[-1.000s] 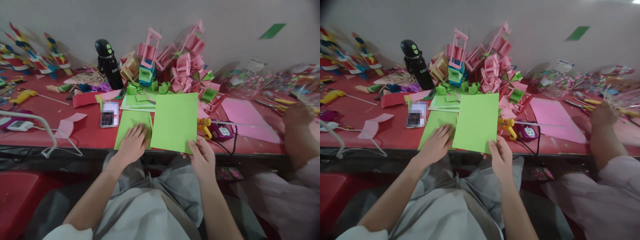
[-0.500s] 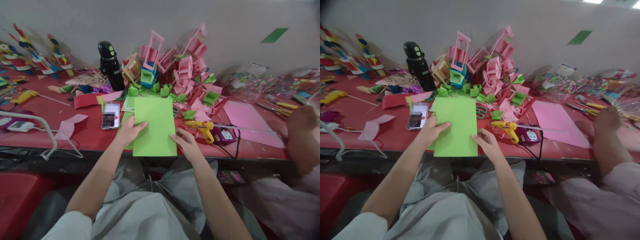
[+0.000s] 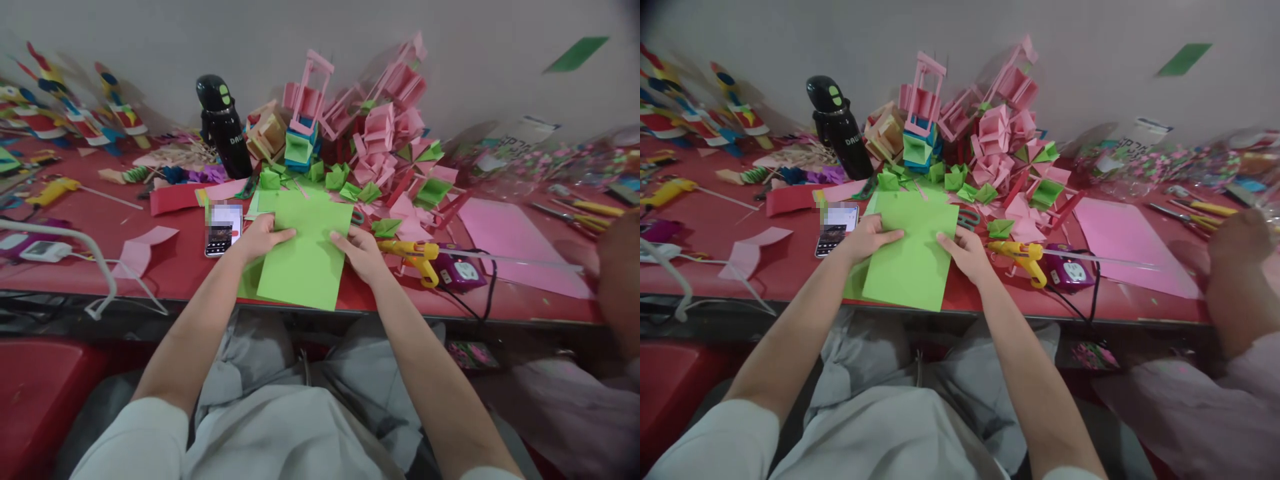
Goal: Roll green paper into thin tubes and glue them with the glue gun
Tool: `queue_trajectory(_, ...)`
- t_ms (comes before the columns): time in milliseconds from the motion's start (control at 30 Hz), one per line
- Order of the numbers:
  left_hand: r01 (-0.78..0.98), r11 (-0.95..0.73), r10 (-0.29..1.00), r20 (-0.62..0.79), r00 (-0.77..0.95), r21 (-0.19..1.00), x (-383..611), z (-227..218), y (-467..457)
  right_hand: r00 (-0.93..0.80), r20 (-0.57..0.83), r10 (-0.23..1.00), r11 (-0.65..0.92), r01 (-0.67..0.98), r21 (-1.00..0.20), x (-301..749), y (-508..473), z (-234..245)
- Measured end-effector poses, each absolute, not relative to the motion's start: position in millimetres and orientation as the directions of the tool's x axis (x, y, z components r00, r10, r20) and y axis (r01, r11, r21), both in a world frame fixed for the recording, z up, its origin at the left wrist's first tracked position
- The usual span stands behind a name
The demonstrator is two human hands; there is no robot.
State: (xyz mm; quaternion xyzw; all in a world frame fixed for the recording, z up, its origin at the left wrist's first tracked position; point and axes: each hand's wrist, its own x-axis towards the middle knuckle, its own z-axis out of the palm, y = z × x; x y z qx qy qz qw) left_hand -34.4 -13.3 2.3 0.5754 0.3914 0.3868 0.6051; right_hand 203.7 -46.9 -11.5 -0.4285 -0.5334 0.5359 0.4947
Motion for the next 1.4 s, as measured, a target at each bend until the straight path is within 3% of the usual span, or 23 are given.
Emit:
queue_trajectory(67,-0.027,-0.009,0.934,0.018,0.357,1.0,-34.3,-2.3,-11.9,-0.148,0.087,0.985,0.083,-0.033,-0.996,204.2,-50.3,-10.9)
queue_trajectory(233,-0.154,-0.249,0.963,0.261,0.062,0.956,-29.7,-3.6,-10.9,-0.166,0.149,0.975,0.147,-0.03,-0.989,202.5,-56.4,-6.8)
queue_trajectory(367,-0.185,-0.202,0.977,0.211,0.029,0.962,-42.0,5.0,-34.0,-0.14,0.174,0.975,0.182,0.044,-0.982,206.4,-68.9,1.6)
queue_trajectory(433,-0.105,-0.132,0.991,0.133,0.003,0.986,-59.1,7.2,-52.6,-0.198,0.12,0.973,0.144,0.108,-0.984,213.2,-77.3,9.9)
queue_trajectory(533,0.099,-0.115,0.993,0.114,0.014,0.988,-89.9,7.6,-75.6,-0.452,-0.045,0.891,0.097,0.285,-0.953,224.6,-84.9,23.6)
queue_trajectory(633,0.275,-0.115,0.982,0.068,0.177,0.954,-108.7,8.9,-84.7,-0.606,-0.097,0.79,0.202,0.407,-0.891,228.4,-82.4,32.1)
queue_trajectory(767,0.457,-0.177,0.937,0.008,0.348,0.872,-104.2,11.6,-81.7,-0.657,-0.1,0.747,0.292,0.459,-0.839,220.7,-74.4,33.5)
queue_trajectory(933,0.457,-0.265,0.91,0.063,0.41,0.849,-91.5,5.1,-72.5,-0.528,-0.029,0.849,0.26,0.464,-0.847,216.4,-76.9,22.9)
queue_trajectory(1033,0.44,-0.27,0.935,0.124,0.333,0.856,-90.3,0.2,-70.8,-0.311,0.038,0.95,0.171,0.415,-0.894,219.5,-82.2,9.5)
queue_trajectory(1133,0.389,-0.18,0.966,0.088,0.243,0.904,-88.7,-2.1,-75.3,-0.187,0.056,0.981,0.116,0.327,-0.938,223.4,-88.2,-4.7)
queue_trajectory(1267,0.253,-0.058,0.979,0.004,0.206,0.966,-85.2,-5.6,-84.6,-0.158,0.039,0.987,0.083,0.281,-0.956,229.2,-95.3,-15.9)
queue_trajectory(1400,0.221,-0.074,0.982,0.032,0.187,0.972,-86.0,-11.7,-85.8,-0.195,0.047,0.98,0.098,0.26,-0.961,234.3,-96.8,-18.4)
